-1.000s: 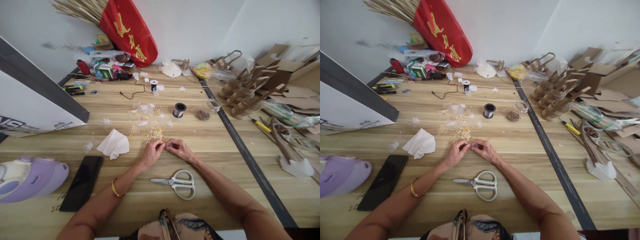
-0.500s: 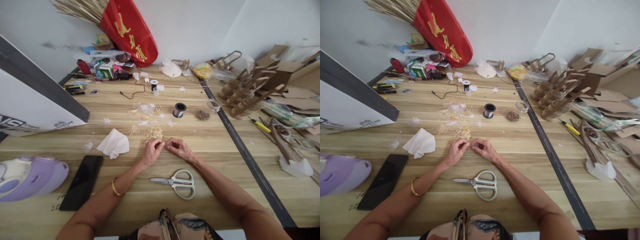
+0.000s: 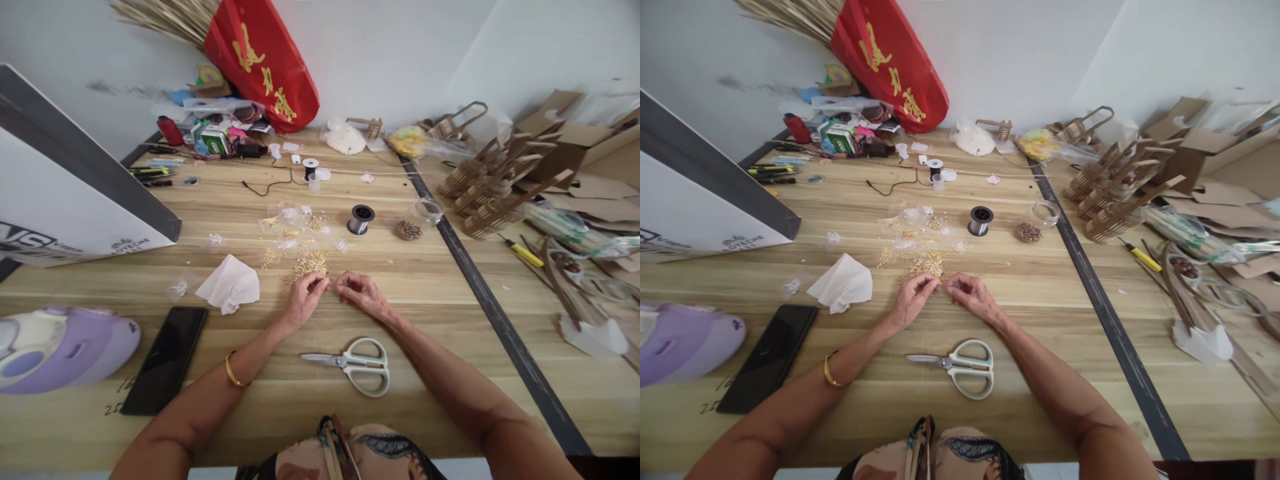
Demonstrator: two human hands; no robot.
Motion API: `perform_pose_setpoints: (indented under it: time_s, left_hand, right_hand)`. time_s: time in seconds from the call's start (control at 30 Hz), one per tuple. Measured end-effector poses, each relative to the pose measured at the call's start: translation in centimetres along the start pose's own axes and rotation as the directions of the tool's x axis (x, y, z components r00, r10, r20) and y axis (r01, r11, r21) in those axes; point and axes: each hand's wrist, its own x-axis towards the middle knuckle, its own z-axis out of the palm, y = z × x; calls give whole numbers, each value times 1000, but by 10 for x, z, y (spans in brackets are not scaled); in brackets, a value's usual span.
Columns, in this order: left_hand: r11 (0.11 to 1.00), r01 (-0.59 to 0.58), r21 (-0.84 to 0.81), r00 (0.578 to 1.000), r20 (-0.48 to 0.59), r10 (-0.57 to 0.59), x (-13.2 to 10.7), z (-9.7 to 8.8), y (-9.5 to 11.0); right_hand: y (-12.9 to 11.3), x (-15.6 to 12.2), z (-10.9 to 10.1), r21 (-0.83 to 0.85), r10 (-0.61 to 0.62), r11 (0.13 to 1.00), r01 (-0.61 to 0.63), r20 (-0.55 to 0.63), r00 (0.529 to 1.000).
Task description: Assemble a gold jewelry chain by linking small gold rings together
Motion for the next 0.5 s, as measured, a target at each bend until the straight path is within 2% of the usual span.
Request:
perform_pose_setpoints:
  time_s: [0.13,0.27,0.37,0.5]
  left_hand:
    - [988,67,-141,998,31,-63,-1,3,0]
    - [945,160,-286,983,131,-127,-4,9,2]
    - [930,198,-309,971,192,-143,-6,13,3]
    - [943,189,-274,971,195,-138,-7,13,2]
  right_hand:
    - [-2,-2,2,27,-11,1000,12,-40,999]
    - [-4,-4,4,7,-85,996,87,-101,991]
    - [-5,-6,7,-58,-157,987,150,-157,975]
    - [-7,-8,9,-94,-214,975,199,-191,958]
